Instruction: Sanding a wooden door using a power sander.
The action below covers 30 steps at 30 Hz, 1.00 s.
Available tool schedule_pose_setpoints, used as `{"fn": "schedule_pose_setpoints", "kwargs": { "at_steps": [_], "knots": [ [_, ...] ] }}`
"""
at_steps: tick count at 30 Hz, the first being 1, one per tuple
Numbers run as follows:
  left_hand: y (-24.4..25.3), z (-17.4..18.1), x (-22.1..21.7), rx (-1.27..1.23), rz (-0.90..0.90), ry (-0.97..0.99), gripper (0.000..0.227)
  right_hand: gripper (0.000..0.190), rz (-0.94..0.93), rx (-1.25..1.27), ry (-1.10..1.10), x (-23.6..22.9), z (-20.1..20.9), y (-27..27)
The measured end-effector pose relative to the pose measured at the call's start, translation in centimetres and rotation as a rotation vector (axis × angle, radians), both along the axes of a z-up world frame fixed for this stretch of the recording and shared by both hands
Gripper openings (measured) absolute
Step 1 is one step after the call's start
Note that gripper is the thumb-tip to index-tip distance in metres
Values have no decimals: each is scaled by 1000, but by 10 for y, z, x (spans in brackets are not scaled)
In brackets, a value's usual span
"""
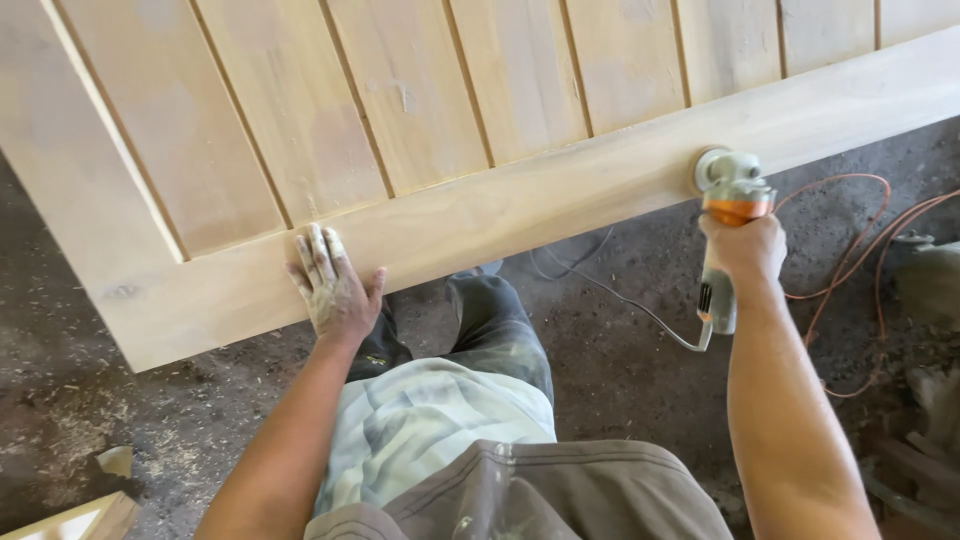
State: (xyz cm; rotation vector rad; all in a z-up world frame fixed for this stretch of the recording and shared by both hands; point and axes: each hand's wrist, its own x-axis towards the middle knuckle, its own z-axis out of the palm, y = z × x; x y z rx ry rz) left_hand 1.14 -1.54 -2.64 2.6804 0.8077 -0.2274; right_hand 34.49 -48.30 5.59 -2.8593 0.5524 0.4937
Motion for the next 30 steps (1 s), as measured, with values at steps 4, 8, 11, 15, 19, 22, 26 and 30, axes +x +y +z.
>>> {"fn": "schedule_pose_setpoints", "kwargs": {
  "at_steps": [4, 8, 11, 15, 19, 22, 26, 30],
  "knots": [
    [5, 4, 2, -12, -9, -4, 104, 64, -1, 14, -37, -3, -2, 26],
    [20, 6, -13, -51, -13, -27, 99, 65, 12, 33, -4, -48, -4, 75],
    [43, 7, -31, -42, -8, -64, 97, 60, 60, 35, 66, -97, -5, 133],
    [79, -4, -64, -24, -13, -110, 93, 53, 327, 11, 132, -170, -6, 222],
    [111, 5, -99, -44, 94, -28, 89, 52, 536, 15, 96, -240, 7, 323],
    [130, -4, -124, -39, 159, -5, 78, 48, 642, 135, 130, -281, 15, 379],
    [145, -18, -155, 7, 250, -32, 70, 47, 862, 226, 202, -323, 8, 416],
    [142, 2, -155, -46, 352, -90, 69, 50, 1003, 237, 209, -344, 16, 413]
  ]
}}
